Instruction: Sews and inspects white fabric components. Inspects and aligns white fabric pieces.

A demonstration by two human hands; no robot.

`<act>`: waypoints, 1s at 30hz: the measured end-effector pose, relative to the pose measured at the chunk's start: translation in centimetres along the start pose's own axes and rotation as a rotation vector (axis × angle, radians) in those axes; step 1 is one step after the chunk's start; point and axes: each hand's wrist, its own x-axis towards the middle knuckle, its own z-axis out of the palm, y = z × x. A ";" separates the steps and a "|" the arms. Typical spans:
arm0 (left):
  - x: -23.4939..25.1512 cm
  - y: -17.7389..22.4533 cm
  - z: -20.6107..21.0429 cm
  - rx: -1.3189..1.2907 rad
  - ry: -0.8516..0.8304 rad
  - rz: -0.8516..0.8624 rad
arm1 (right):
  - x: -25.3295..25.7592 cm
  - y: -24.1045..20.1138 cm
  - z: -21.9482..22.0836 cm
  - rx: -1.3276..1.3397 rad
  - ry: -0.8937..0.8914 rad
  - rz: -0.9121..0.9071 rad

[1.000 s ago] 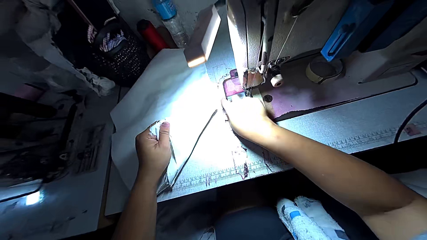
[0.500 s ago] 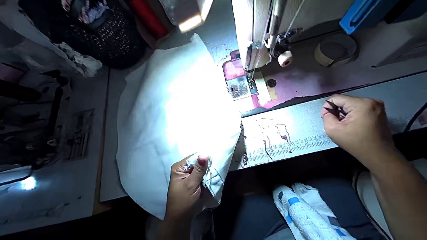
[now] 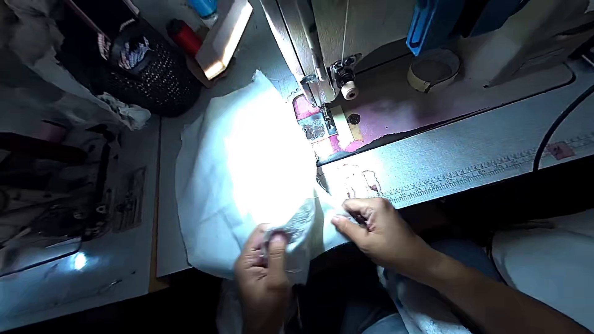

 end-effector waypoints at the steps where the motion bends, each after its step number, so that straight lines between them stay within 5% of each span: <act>1: 0.4 0.3 -1.1 0.009 0.063 -0.055 | -0.4 0.3 -0.5 0.014 -0.002 0.011; 7: 3.7 1.7 -0.7 -0.102 0.035 -0.489 | -3.0 1.5 -2.2 -0.152 0.035 0.010; 10: 4.5 1.4 1.1 -0.155 -0.229 -0.341 | -3.3 1.8 -3.7 -0.213 0.115 0.017; 13: 5.0 1.0 2.2 0.055 -0.526 -0.122 | -3.8 2.0 -5.7 -0.285 0.167 0.033; 16: 4.3 0.1 3.8 0.200 -0.489 0.015 | -4.2 2.6 -7.2 -0.405 0.194 0.042; 20: 3.4 -0.1 5.7 0.060 -0.396 0.105 | -5.1 0.9 -7.1 -0.686 0.377 -0.075; 24: 2.5 0.1 7.0 -0.086 -0.405 0.042 | -6.7 -1.9 -4.4 -0.003 0.084 -0.130; 26: 2.4 -0.2 7.2 -0.163 -0.441 -0.034 | -6.0 -1.4 -2.6 0.377 -0.062 0.074; 30: 2.3 -0.7 7.3 -0.283 -0.415 -0.123 | -4.0 0.6 -1.6 0.757 0.015 0.343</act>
